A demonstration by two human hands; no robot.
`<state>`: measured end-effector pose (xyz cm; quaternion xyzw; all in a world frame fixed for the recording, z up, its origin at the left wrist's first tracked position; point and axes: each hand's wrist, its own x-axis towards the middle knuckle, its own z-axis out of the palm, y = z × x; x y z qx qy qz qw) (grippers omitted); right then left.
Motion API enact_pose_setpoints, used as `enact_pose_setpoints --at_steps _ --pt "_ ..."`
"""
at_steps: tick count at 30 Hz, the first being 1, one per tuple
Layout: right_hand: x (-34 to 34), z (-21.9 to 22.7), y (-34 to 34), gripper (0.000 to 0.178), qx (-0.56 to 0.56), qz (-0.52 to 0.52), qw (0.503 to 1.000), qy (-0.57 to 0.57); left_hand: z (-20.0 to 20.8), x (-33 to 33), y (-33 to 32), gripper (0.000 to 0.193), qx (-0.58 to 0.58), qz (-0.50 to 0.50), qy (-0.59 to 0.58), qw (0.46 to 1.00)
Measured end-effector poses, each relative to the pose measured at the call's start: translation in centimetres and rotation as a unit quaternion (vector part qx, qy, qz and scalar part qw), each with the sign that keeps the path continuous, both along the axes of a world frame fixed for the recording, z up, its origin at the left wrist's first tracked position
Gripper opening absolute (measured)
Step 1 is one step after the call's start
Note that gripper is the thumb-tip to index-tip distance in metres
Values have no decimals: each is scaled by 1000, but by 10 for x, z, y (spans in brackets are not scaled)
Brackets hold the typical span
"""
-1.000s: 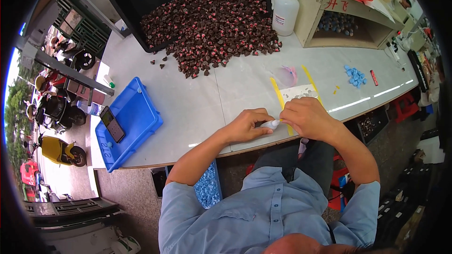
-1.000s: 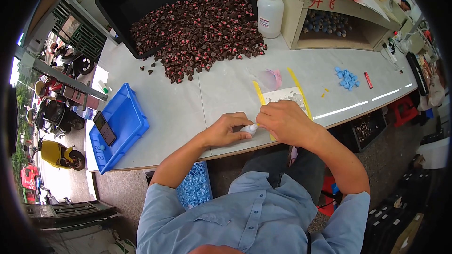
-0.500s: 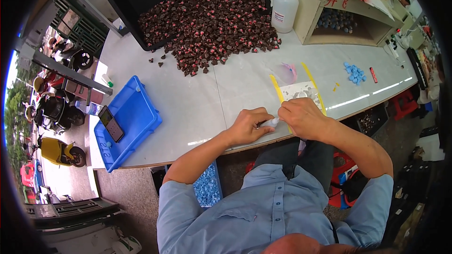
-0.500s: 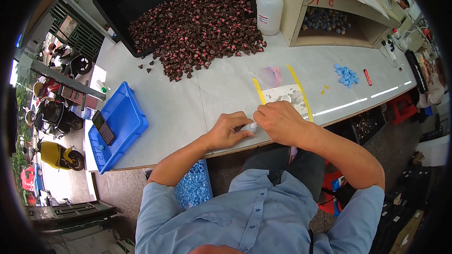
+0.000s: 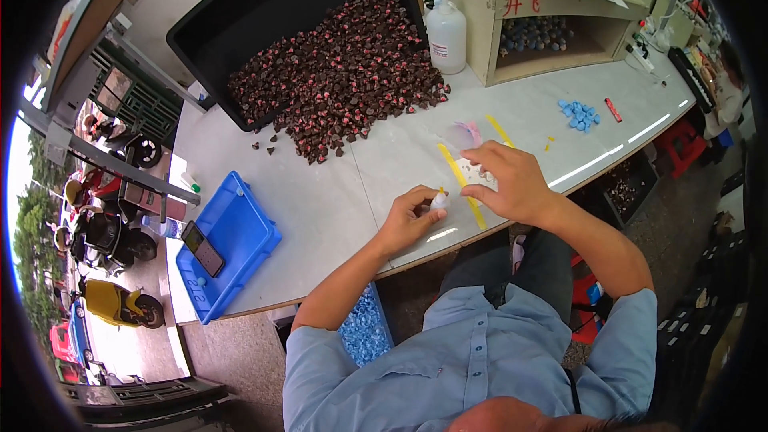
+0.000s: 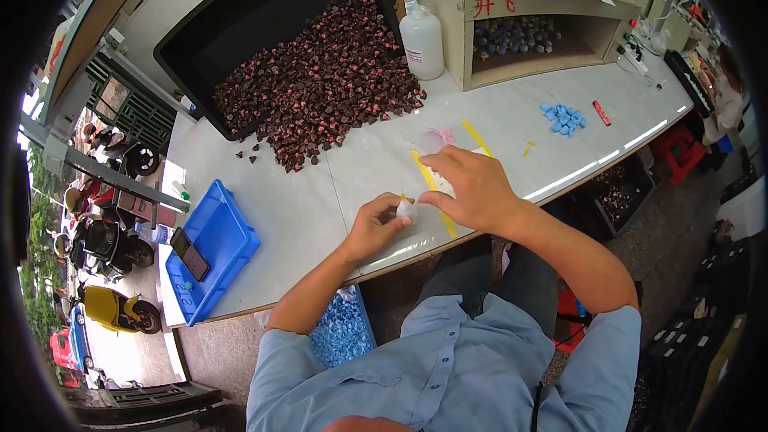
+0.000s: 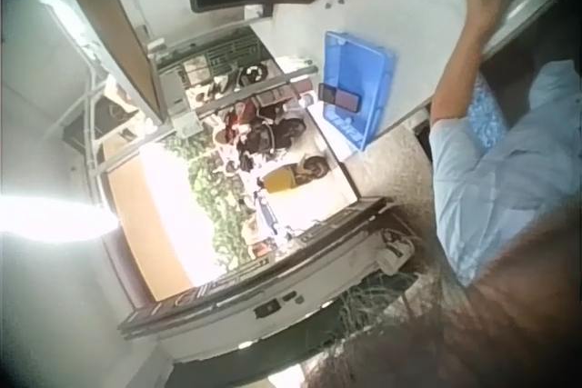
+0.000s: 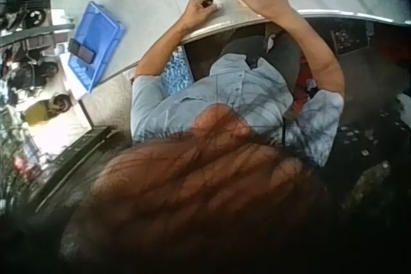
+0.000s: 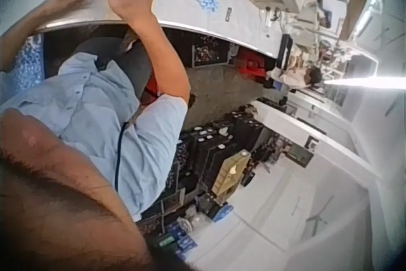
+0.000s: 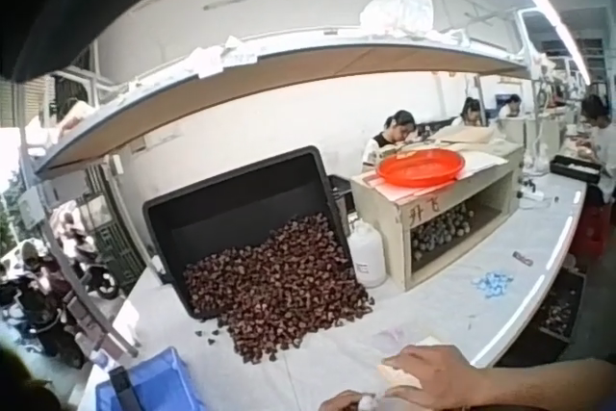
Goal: The person assembles small blue toy components and pink components by hand, applying glue with a glue applicator and attaching the parts together.
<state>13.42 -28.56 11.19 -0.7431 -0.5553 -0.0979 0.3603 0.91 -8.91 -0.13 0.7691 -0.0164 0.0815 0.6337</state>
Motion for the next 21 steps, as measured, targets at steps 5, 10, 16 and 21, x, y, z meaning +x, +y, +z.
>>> enact_pose_setpoints --at_steps 5,10,16,21 --pt "-40 -72 -5 37 59 -26 948 312 7 4 3 26 -204 -1 51 978" --pt "-67 -86 15 37 154 -18 885 438 4 4 1 26 -120 -27 -32 992" --pt "-62 -95 12 33 177 23 885 431 17 -5 -16 30 -127 17 -40 991" --pt "-58 -92 -1 32 163 31 889 428 13 -6 -31 35 -104 46 -45 993"
